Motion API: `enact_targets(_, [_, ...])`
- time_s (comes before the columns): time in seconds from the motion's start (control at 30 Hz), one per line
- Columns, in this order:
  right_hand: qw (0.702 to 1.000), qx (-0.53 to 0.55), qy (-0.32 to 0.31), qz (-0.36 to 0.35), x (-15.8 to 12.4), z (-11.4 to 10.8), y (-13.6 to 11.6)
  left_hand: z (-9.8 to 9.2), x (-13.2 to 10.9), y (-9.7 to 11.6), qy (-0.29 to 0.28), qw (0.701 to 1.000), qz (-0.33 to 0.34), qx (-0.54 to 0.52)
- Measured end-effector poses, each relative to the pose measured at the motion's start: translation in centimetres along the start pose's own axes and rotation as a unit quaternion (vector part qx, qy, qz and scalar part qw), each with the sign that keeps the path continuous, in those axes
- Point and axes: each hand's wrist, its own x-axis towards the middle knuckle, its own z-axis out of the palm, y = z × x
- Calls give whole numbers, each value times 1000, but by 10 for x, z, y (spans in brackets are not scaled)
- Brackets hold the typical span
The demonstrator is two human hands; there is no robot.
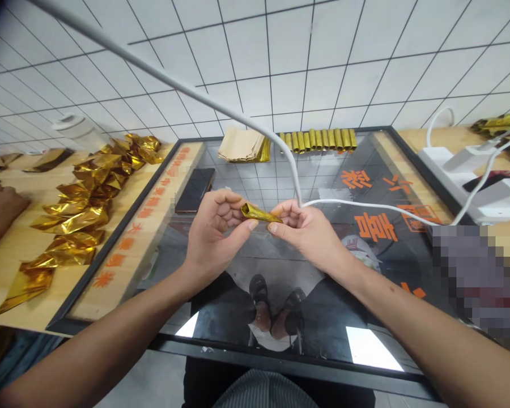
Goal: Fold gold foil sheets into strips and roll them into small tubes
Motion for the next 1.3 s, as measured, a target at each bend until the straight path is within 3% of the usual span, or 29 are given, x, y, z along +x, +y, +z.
enact_targets(0.13, [1000, -7, 9, -20, 1, 1, 1, -1, -1, 3, 3, 998, 38, 51])
enact_targets(0.3, [999, -17, 7, -30, 2, 0, 2, -5, 4, 7, -9, 984, 132, 118])
enact_targets(0.5, [998, -32, 13, -44, 2, 0, 2, -8, 7, 12, 0, 977, 151, 154])
enact_targets(0.73, [998, -43, 15, -51, 1, 0, -1, -10, 7, 13, -11, 983, 98, 156])
enact_targets(1.0, [998, -31, 17, -44, 0, 0, -4, -8, 9, 6, 11, 999, -29, 38])
enact_targets(1.13, [999, 11, 31, -25, 1, 1, -1, -8, 14, 3, 40, 987, -137, -77])
enact_targets(1.3, [996, 52, 73, -30, 3, 3, -2, -10, 19, -2, 80, 963, -205, -159])
